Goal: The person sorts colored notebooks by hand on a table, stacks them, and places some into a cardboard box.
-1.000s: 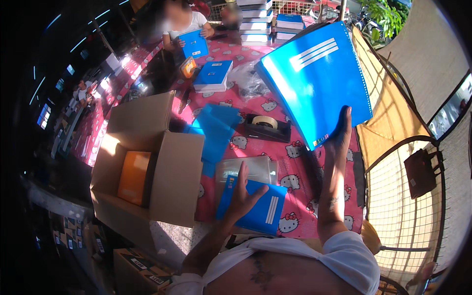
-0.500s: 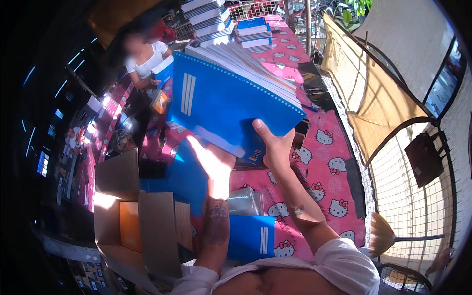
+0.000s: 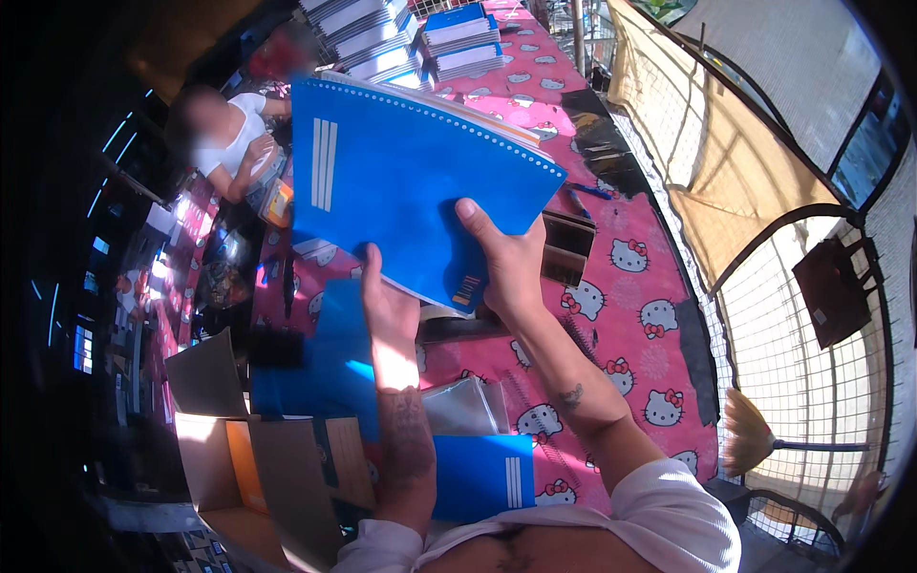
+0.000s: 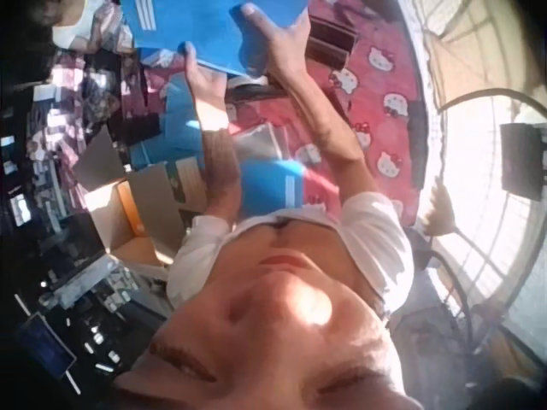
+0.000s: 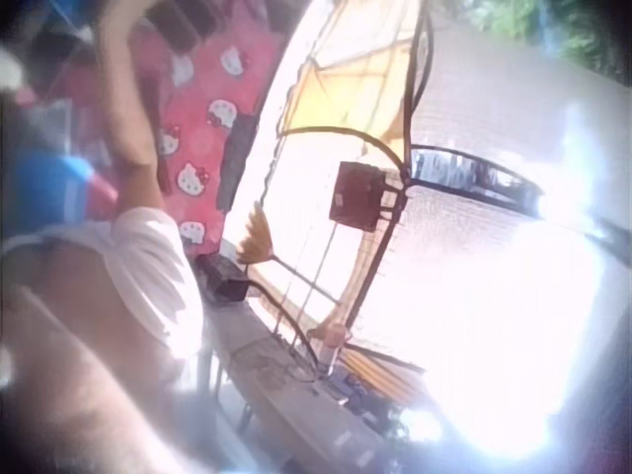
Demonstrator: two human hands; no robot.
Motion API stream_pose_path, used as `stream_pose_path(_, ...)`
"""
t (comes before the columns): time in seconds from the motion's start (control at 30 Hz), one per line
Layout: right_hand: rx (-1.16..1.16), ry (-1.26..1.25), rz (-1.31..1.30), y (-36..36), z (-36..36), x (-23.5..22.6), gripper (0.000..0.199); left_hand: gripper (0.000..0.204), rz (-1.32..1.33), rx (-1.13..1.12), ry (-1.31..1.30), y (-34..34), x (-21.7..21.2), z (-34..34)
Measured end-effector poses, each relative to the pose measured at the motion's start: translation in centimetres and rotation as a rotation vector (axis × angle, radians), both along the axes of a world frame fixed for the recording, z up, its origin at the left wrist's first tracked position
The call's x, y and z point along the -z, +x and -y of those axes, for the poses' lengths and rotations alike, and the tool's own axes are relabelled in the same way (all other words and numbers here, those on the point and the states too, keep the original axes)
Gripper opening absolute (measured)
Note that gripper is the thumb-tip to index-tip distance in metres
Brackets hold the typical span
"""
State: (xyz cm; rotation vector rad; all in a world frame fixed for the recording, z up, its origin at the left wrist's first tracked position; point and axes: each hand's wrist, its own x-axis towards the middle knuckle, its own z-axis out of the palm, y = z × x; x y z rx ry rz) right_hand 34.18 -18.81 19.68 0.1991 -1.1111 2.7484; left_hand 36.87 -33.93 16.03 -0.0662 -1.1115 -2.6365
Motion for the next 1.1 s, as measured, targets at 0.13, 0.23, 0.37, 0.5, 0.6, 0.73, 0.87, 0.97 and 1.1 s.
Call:
stream_pose_path(0.13, -0.008, -0.125, 0.048, -1.3, 1.5, 1.1, 0.058, 0.071, 0.113, -0.054, 0.012, -2.3, -1.4, 0.5)
stream_pose_path(0.23, 0.011, -0.075, 0.009, -2.0, 1.7, 3.3, 0.062, 0.066, 0.137, -0.121, -0.118, -4.2, -2.6, 0.5)
stream_pose_path(0.37, 0.342, 1.237, -0.335, -4.8, -5.6, 9.3, 0.062, 0.064, 0.136, -0.039, -0.271, -7.8, -6.0, 3.1)
stream_pose_path(0.5, 0.275, 1.808, -0.086, -7.0, -12.5, 13.8, 0.039, 0.072, 0.215, 0.053, -0.372, -11.6, -7.3, 3.8)
stream_pose_path(0.6, 0.408, 1.700, -0.110, -4.7, -15.8, 14.3, 0.031, 0.072, 0.211, 0.192, -0.415, -15.1, -4.3, 2.5)
stream_pose_path(0.73, 0.550, 1.643, -0.092, 0.3, -18.7, 12.8, 0.029, 0.069, 0.236, 0.202, -0.425, -17.0, 2.2, 3.4)
stream_pose_path(0.87, 0.525, 1.610, 0.025, 3.9, -22.5, 13.9, 0.032, 0.067, 0.507, 0.394, -0.537, -19.7, 8.8, 2.0)
stream_pose_path(0.97, 0.507, 1.584, 0.040, 5.7, -22.9, 13.6, 0.033, 0.066, 0.586, 0.422, -0.626, -21.0, 13.3, 3.7)
stream_pose_path(1.1, 0.481, 1.575, 0.112, 5.9, -23.5, 13.6, 0.034, 0.061, 0.634, 0.475, -0.742, -22.7, 15.0, 3.6)
